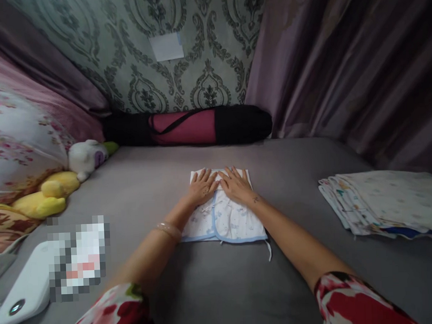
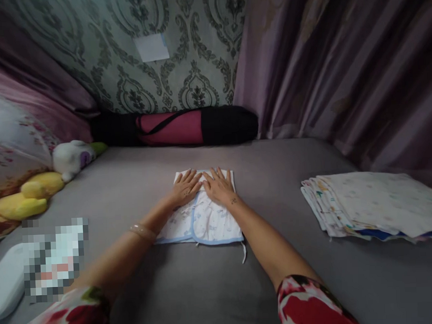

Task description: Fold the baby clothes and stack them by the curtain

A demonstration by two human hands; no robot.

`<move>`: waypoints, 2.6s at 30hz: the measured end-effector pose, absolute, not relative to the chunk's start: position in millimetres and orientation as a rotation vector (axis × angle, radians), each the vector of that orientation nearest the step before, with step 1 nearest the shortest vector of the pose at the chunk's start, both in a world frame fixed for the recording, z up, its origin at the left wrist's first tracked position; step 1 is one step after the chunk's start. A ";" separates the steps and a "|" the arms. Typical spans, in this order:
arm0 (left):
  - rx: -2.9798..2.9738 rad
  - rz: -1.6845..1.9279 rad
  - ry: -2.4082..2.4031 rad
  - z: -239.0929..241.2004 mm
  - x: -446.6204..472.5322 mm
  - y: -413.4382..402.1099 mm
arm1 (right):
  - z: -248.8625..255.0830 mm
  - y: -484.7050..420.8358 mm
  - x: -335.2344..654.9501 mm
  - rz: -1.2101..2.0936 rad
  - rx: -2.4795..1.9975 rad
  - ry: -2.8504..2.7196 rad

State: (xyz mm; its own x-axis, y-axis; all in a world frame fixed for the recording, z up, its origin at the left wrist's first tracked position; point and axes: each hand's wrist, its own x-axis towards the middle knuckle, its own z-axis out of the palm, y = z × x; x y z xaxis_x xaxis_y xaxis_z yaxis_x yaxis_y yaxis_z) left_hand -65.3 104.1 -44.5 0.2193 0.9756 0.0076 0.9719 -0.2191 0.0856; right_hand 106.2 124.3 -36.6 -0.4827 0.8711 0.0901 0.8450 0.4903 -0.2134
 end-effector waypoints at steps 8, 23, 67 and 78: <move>2.464 0.143 1.813 -28.8 -79.5 104.2 | -29.4 127.7 116.4 0.299 -1.458 -2.642; 2.542 0.074 1.749 -23.1 -74.3 40.3 | -31.0 66.6 131.8 0.212 -1.253 -2.707; 1.646 0.703 2.049 -26.8 -116.8 -64.1 | -18.0 -21.0 197.3 0.641 -1.742 -2.107; 1.602 0.698 1.765 -8.4 -125.0 -66.2 | -22.3 -13.7 213.8 0.953 -1.457 -2.132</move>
